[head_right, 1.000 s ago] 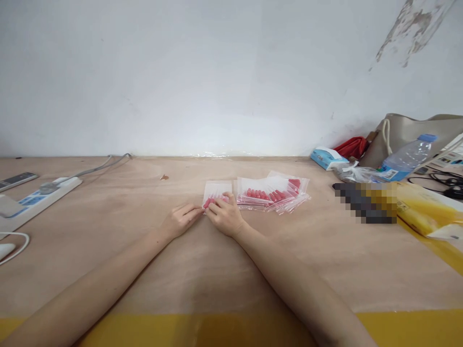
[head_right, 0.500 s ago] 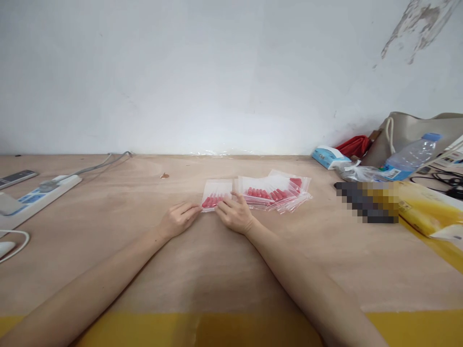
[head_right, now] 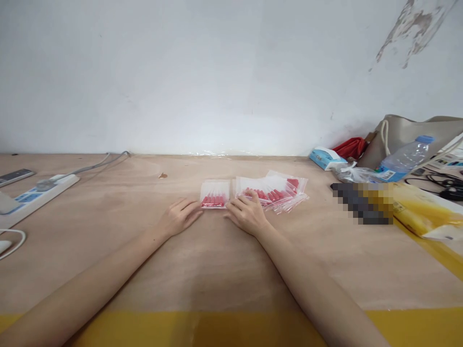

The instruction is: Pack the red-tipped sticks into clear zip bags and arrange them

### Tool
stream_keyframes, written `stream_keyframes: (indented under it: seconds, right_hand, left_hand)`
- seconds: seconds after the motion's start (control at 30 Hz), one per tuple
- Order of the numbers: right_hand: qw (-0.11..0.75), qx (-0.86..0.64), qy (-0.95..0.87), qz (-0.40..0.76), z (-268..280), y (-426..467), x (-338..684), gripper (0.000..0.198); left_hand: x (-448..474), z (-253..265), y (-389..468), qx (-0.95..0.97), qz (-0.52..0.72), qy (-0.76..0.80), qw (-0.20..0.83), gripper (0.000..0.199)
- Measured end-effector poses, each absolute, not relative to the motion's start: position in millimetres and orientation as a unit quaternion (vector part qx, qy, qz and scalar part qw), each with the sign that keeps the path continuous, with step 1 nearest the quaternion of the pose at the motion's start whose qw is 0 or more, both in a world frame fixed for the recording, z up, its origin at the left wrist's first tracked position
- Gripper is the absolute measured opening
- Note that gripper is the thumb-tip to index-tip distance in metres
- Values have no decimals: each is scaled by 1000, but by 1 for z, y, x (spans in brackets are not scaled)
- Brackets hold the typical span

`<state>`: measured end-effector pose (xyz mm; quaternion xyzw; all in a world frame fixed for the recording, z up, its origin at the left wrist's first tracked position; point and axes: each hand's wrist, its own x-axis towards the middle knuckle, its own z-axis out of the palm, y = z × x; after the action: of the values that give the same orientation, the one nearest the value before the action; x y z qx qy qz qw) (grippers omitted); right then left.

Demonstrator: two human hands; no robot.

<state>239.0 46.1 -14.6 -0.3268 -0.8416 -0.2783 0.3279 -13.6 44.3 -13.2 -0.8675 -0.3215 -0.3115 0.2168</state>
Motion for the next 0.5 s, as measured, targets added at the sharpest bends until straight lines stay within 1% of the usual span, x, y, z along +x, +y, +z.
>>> stream_keyframes:
  seconds: [0.07, 0.13, 0.2, 0.27, 0.37, 0.43, 0.5]
  right_hand:
    - [340, -389, -819, -249, -9, 47, 250, 29]
    - [347, -492, -766, -225, -6, 51, 263, 35]
    - [318, -571, -729, -202, -6, 56, 272, 38]
    - [267, -601, -731, -179, -9, 60, 275, 40]
    - [215, -603, -752, -157, -16, 63, 270, 41]
    - [216, -600, -758, -135, -20, 63, 263, 41]
    - [236, -595, -762, -97, -22, 62, 255, 42]
  left_hand:
    - [-10, -8, 44, -870, -289, -346, 200, 32]
    - [-2, -2, 44, -878, -246, -366, 185, 39]
    - [8, 3, 45, -885, -203, -384, 166, 43]
    - [20, 6, 49, -892, -173, -395, 140, 48]
    - [31, 4, 56, -903, -140, -397, 82, 45]
    - [31, 0, 62, -904, -138, -400, 56, 40]
    - [23, -5, 65, -902, -153, -401, 51, 39]
